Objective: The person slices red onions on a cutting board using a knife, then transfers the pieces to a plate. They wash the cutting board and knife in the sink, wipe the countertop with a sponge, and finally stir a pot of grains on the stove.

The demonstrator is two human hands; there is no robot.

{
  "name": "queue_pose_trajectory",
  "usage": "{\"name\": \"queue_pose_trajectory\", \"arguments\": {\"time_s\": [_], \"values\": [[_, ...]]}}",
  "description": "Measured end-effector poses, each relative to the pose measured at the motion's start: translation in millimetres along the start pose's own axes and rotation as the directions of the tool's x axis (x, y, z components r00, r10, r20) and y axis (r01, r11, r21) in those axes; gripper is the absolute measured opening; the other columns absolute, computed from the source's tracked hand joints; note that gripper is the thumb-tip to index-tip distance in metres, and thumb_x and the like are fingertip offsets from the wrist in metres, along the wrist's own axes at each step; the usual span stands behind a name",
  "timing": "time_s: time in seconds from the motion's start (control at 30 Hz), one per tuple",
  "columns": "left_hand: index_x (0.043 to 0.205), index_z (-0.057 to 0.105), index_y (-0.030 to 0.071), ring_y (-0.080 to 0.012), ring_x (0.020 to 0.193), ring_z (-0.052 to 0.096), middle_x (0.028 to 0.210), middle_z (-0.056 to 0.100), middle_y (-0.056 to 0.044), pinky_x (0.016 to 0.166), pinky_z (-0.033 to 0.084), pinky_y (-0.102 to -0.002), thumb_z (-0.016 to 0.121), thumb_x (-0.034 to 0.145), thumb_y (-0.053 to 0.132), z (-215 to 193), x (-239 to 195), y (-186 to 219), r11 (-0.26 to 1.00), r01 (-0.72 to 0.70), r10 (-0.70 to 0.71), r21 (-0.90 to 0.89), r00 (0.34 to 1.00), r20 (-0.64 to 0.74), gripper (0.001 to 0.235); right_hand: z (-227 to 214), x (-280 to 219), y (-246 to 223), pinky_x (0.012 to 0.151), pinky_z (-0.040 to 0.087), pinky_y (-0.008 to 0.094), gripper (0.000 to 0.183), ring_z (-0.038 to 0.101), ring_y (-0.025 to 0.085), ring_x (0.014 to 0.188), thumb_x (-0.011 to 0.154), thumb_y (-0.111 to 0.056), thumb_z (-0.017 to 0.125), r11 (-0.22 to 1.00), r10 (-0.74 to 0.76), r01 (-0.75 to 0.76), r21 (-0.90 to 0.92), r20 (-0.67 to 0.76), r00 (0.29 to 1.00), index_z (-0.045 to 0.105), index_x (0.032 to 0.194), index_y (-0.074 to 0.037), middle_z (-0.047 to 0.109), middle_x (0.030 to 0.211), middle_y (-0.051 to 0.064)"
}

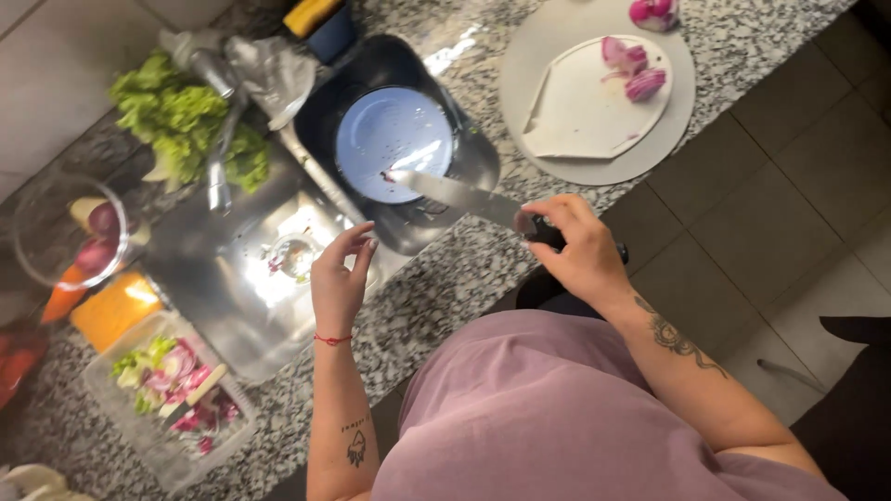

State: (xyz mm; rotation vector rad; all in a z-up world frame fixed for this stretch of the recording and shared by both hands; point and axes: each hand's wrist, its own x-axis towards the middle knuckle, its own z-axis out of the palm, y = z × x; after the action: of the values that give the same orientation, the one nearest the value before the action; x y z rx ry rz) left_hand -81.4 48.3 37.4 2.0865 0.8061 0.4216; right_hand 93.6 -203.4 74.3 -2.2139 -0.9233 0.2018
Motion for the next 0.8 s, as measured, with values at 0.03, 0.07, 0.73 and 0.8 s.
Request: {"name": "queue_pose_trajectory", "arguments": {"time_s": [0.03, 0.07, 0.73, 0.8], "values": [[0.108, 0.068, 0.021, -0.0261, 0.085, 0.067, 0.086, 0.07, -0.007, 0.082, 0.049, -0.039, 0.067, 0.087, 0.015, 8.5, 3.7, 6.5, 1.0, -0.001, 0.001, 0.003, 1.0, 0.007, 0.022, -9.6, 3.6, 17.3, 0.075, 0.053, 0.039, 0.049, 0.064, 0.03, 0.091, 0.067, -0.003, 0.077, 1.0, 0.007, -0.007, 0.002, -0.002, 1.0, 0.064, 0.111, -0.019, 0.055, 0.101, 0.002], [0.108, 0.068, 0.021, -0.0262, 0.084, 0.067, 0.086, 0.07, -0.007, 0.082, 0.049, -0.039, 0.067, 0.087, 0.014, 19.2, 8.5, 14.4, 1.0, 0.001, -0.001, 0.018, 1.0, 0.008, 0.022, -21.0, 10.0, 36.6, 0.076, 0.053, 0.037, 0.05, 0.063, 0.027, 0.091, 0.065, -0.003, 0.078, 1.0, 0.011, -0.011, -0.001, -0.063, 0.998, 0.065, 0.11, -0.021, 0.055, 0.101, 0.001], [0.124, 0.05, 0.024, -0.0308, 0.107, 0.058, 0.115, 0.058, -0.004, 0.087, 0.05, -0.048, 0.069, 0.072, 0.007, 422.0, 266.5, 179.5, 0.847, -0.441, 0.348, 0.296, 0.882, 0.317, 0.058, -189.5, 131.7, 295.5, 0.041, 0.052, 0.029, 0.027, 0.061, 0.024, 0.055, 0.085, 0.003, 0.068, 0.884, 0.41, -0.279, 0.376, -0.336, 0.848, 0.057, 0.11, 0.005, 0.059, 0.074, 0.022], [0.125, 0.047, 0.03, -0.0274, 0.118, 0.051, 0.125, 0.054, 0.001, 0.093, 0.045, -0.048, 0.06, 0.076, 0.004, 442.8, 288.3, 198.3, 0.729, -0.536, 0.279, 0.426, 0.801, 0.53, 0.057, -192.2, 129.3, 294.9, 0.044, 0.052, 0.03, 0.022, 0.06, 0.022, 0.055, 0.088, -0.001, 0.068, 0.875, 0.44, -0.318, 0.365, -0.327, 0.836, 0.06, 0.109, 0.0, 0.06, 0.071, 0.018]]}}
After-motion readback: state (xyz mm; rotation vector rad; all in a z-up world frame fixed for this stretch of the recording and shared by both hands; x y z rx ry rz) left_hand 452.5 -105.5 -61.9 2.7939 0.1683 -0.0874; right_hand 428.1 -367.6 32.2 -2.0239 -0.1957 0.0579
